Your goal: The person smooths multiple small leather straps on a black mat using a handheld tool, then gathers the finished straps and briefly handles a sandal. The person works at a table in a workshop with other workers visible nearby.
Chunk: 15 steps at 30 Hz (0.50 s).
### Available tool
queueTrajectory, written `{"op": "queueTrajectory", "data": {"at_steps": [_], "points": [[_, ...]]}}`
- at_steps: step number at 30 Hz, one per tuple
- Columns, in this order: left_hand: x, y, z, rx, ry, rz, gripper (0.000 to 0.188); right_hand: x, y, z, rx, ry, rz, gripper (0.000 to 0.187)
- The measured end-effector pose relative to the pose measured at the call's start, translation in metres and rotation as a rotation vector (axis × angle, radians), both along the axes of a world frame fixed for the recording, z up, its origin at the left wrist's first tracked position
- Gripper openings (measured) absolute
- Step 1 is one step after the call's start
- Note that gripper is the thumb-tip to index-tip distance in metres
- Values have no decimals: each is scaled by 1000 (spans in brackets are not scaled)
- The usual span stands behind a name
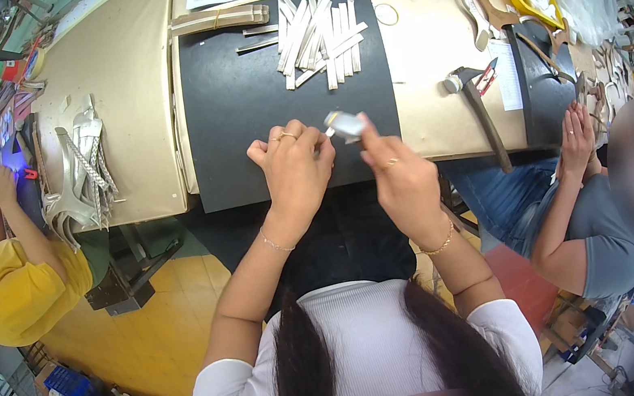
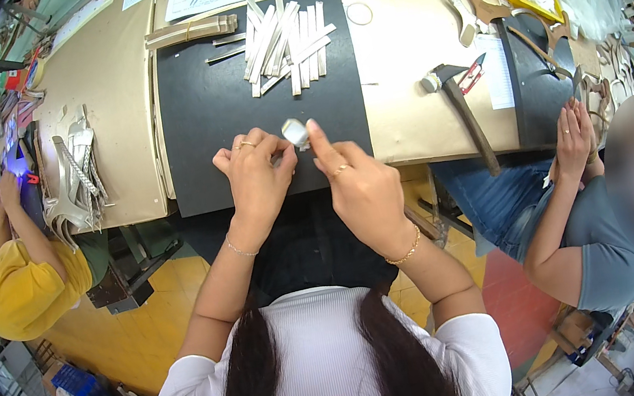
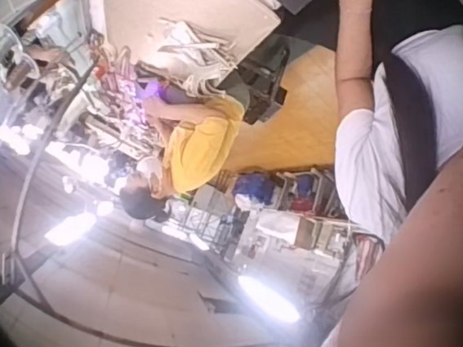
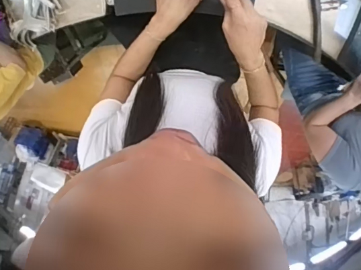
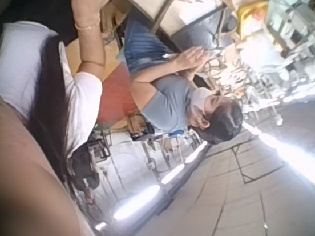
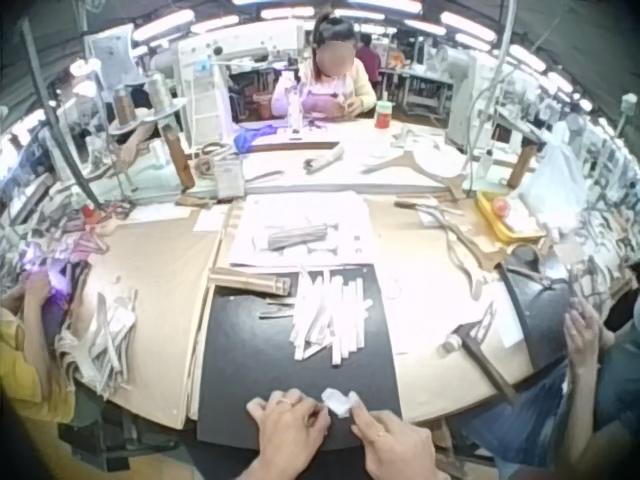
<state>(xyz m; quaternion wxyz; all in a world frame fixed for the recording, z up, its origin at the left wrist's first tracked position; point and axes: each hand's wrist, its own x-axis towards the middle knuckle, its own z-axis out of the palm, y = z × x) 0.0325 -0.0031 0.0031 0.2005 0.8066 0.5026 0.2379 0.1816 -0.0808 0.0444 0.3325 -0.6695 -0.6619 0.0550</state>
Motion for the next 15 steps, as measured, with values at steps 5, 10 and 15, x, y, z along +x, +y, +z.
{"op": "queueTrajectory", "data": {"at_steps": [5,10,15], "points": [[-8,-3,1,44,-28,-31,7,0,-2,2,-307,-161,24,49],[-12,-4,0,70,-63,-20,7,7,10,7,-263,-162,47,49],[-9,-4,0,36,-25,0,6,-3,6,15,23,75,4,47]]}}
